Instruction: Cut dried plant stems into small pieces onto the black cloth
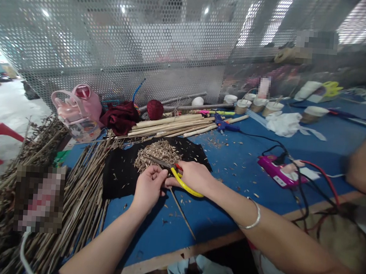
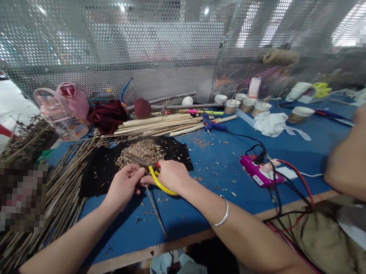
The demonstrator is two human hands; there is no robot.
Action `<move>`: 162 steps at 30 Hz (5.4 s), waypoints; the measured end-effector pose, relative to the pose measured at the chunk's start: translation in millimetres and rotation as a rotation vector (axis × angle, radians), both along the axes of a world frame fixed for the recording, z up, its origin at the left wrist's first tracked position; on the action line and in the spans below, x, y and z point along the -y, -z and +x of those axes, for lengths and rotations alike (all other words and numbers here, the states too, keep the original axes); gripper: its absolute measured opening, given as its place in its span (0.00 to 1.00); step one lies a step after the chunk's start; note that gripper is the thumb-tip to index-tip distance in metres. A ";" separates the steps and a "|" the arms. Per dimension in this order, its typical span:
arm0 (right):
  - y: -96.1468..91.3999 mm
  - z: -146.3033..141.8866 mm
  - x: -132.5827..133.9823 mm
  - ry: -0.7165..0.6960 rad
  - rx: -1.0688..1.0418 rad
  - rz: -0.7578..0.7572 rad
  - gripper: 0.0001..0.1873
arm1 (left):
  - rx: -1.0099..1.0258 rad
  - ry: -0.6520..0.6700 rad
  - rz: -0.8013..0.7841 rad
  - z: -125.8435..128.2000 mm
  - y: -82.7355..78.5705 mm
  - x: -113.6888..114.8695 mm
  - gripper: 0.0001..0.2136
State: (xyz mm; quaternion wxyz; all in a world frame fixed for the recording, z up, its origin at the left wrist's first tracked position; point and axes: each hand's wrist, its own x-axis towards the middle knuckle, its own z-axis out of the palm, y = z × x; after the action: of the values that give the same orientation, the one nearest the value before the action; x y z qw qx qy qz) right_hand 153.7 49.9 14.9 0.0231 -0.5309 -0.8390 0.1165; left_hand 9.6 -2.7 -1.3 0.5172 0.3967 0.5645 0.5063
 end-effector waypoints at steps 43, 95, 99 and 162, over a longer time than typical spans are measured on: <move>-8.8 2.9 5.8 -0.085 -0.077 0.024 0.37 | 0.009 -0.072 0.053 -2.5 -1.8 -1.5 0.15; 5.8 -6.3 6.5 -0.073 -0.115 0.119 0.33 | -0.112 -0.037 0.006 -1.0 -1.9 1.7 0.15; 8.0 -6.5 3.8 -0.029 -0.092 0.111 0.23 | -0.079 -0.030 -0.023 0.1 -1.7 1.3 0.17; 8.2 -8.7 1.3 0.011 0.025 0.059 0.25 | -0.099 -0.014 -0.029 -5.4 1.7 -3.9 0.13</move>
State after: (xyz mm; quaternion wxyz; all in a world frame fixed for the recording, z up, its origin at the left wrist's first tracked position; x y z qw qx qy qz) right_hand 145.0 48.5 6.7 0.0289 -0.5359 -0.8395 0.0852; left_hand 4.2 1.2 -3.0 0.4907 0.4098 0.5996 0.4814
